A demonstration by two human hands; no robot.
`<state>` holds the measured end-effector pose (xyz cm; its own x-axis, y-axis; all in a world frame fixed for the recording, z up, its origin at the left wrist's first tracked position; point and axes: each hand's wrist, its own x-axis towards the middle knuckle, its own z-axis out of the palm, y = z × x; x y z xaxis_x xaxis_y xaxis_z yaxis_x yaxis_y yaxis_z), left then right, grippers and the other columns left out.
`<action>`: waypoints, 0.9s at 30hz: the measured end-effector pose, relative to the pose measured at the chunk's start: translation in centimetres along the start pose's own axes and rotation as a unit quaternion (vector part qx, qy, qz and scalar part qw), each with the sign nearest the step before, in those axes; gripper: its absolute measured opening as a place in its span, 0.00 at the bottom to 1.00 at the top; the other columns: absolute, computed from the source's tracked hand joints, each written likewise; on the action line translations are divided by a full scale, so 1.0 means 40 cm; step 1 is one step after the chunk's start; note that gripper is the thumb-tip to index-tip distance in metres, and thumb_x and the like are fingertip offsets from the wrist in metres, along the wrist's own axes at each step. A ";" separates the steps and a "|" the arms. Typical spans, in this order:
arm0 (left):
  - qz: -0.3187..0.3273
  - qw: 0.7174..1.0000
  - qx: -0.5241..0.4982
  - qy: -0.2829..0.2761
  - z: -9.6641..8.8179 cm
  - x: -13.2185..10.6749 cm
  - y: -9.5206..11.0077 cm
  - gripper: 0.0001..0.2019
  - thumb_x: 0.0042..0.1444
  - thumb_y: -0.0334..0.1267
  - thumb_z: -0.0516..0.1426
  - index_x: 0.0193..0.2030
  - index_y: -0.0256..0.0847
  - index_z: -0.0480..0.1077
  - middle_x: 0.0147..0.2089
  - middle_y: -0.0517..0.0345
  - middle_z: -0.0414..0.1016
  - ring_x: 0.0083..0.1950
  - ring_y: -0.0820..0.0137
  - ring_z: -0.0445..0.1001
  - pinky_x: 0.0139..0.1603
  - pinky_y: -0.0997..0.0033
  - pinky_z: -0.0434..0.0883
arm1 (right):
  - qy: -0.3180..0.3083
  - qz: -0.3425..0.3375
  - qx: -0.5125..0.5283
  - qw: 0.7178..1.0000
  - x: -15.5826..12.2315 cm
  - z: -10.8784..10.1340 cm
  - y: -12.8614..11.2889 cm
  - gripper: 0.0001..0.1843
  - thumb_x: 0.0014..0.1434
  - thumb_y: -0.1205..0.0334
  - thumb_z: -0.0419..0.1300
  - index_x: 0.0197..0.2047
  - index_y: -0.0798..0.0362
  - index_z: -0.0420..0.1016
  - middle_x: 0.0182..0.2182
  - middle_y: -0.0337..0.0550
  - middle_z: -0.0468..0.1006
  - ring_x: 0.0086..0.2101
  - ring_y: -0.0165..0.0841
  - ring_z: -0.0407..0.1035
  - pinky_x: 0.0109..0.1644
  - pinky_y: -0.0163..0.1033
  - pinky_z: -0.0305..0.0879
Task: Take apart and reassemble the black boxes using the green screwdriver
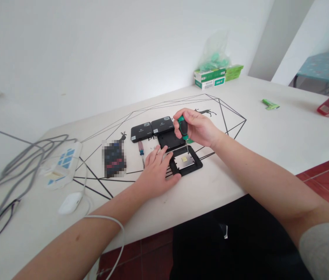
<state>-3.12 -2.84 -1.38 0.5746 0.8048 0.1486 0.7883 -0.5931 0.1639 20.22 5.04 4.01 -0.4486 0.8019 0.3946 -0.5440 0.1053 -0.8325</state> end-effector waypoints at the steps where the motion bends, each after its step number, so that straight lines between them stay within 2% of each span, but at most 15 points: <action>1: -0.005 1.000 0.002 -0.007 0.001 0.000 0.000 0.37 0.66 0.58 0.57 0.74 0.35 0.62 0.82 0.31 0.48 0.83 0.37 0.41 0.77 0.27 0.49 | -0.003 0.002 0.006 1.000 0.000 0.000 0.001 0.20 0.62 0.43 0.69 0.44 0.51 0.74 0.32 0.35 0.79 0.28 0.29 0.76 0.31 0.34 0.71; 6: -0.019 0.999 -0.005 -0.038 0.002 0.002 -0.006 0.40 0.67 0.62 0.55 0.75 0.34 0.61 0.83 0.29 0.41 0.83 0.35 0.37 0.76 0.26 0.49 | 0.012 0.007 0.008 1.000 0.001 -0.001 0.008 0.22 0.61 0.41 0.70 0.42 0.50 0.73 0.32 0.36 0.79 0.30 0.30 0.75 0.34 0.35 0.74; 11: -0.020 0.999 -0.022 -0.040 0.006 0.002 -0.011 0.40 0.67 0.63 0.55 0.75 0.35 0.61 0.84 0.31 0.39 0.84 0.37 0.37 0.77 0.29 0.51 | 0.062 -0.018 -0.024 0.998 0.001 -0.010 0.010 0.26 0.51 0.41 0.78 0.38 0.51 0.76 0.30 0.35 0.76 0.29 0.27 0.72 0.34 0.34 0.73; 16: -0.019 0.998 -0.031 -0.042 0.007 0.001 -0.014 0.40 0.67 0.63 0.55 0.76 0.36 0.60 0.84 0.33 0.40 0.84 0.39 0.39 0.78 0.31 0.51 | 0.043 -0.027 -0.014 0.999 0.000 -0.010 0.001 0.22 0.57 0.42 0.74 0.37 0.52 0.76 0.30 0.35 0.75 0.30 0.27 0.72 0.35 0.34 0.73; 22: -0.024 0.998 -0.033 -0.048 0.008 0.003 -0.013 0.40 0.68 0.63 0.54 0.76 0.35 0.59 0.84 0.32 0.41 0.84 0.40 0.39 0.79 0.32 0.50 | 0.052 -0.009 -0.015 0.998 -0.001 0.008 -0.006 0.23 0.61 0.40 0.71 0.40 0.51 0.72 0.32 0.35 0.78 0.29 0.27 0.72 0.33 0.34 0.72; 24: -0.023 0.998 -0.037 -0.046 0.007 0.003 -0.012 0.40 0.68 0.62 0.55 0.76 0.35 0.59 0.84 0.32 0.41 0.84 0.40 0.40 0.78 0.32 0.51 | 0.059 -0.008 -0.021 0.998 -0.001 0.009 -0.002 0.24 0.60 0.38 0.70 0.40 0.50 0.72 0.32 0.36 0.78 0.30 0.28 0.72 0.34 0.34 0.72; 27: -0.025 0.998 -0.040 -0.050 0.006 0.002 -0.011 0.40 0.68 0.62 0.55 0.76 0.36 0.59 0.84 0.33 0.41 0.84 0.41 0.40 0.78 0.32 0.51 | 0.070 -0.028 -0.038 0.996 -0.001 0.004 0.005 0.25 0.54 0.41 0.76 0.39 0.50 0.73 0.32 0.34 0.76 0.31 0.27 0.70 0.35 0.34 0.71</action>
<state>-3.36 -2.50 -1.66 0.5572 0.8293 0.0418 0.7988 -0.5491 0.2458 20.03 4.92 3.89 -0.3136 0.8668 0.3877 -0.5084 0.1916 -0.8395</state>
